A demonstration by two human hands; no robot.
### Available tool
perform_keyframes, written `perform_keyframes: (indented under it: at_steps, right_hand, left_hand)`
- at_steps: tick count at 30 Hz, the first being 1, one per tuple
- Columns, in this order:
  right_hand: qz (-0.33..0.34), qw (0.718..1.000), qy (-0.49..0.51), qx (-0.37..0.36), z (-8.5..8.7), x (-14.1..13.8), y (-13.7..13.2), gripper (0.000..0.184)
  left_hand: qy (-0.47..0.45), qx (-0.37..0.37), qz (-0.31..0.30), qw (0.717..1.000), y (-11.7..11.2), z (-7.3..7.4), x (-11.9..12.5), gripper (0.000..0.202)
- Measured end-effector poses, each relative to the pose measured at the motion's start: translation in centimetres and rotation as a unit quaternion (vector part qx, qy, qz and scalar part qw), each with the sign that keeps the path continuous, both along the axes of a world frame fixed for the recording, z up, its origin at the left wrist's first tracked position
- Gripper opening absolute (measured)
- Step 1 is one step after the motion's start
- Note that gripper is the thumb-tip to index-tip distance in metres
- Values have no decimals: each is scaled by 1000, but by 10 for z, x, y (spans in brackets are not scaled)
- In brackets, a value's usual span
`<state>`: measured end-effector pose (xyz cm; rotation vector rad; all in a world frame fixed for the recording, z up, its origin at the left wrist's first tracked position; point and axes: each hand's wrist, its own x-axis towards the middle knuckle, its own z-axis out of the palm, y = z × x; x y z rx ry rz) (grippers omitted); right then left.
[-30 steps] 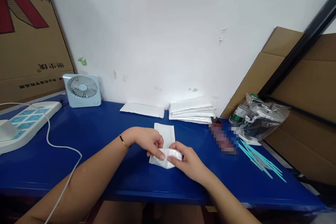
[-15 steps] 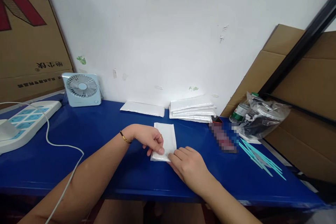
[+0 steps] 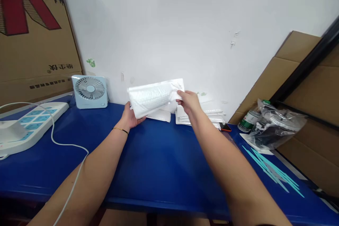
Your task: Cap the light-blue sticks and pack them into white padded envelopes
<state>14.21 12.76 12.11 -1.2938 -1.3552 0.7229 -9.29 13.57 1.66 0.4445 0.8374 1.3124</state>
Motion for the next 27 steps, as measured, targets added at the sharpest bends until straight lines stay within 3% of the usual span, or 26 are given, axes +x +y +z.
perform_keyframes:
  at_steps: [3,5,7,11,13,15,18,20,22,25,27]
  right_hand:
    - [-20,999,-34,-33,-38,-18,34,17]
    - [-26,995,-79,-45,-58,-22,43,19]
    - [-43,990,-131,-35,-65,-14,45,22]
    - [-126,966,-222,38,-48,46,38,39]
    - [-288,894,-336,68,-35,92,35,48]
    - [-386,844,-371,15,-27,136,35,56]
    - [-366,832,-400,-114,-24,177,34,54]
    - [-330,842,-411,-112,-24,180,31,41]
    - [-294,879,-374,-34,-20,166,25,30]
    - [-184,959,-204,73,-9,130,11,23]
    - [-106,983,-95,112,-1,106,-2,22]
  left_hand:
    - [-48,-12,-7,999,0,2,-15,62]
    - [5,-4,40,999,2,-1,-20,51]
    - [86,-2,69,994,5,-7,-18,33]
    - [168,5,32,985,7,-18,-4,20]
    - [197,9,0,980,6,-20,4,20]
    - [216,10,-44,975,4,-20,11,19]
    - [222,7,-129,966,-2,-19,19,19]
    - [230,17,-195,953,-6,-17,24,24]
    - [247,45,-264,931,-11,-15,32,33]
    - [268,98,-353,891,-23,-8,46,44]
    - [269,124,-415,860,-36,-2,59,47]
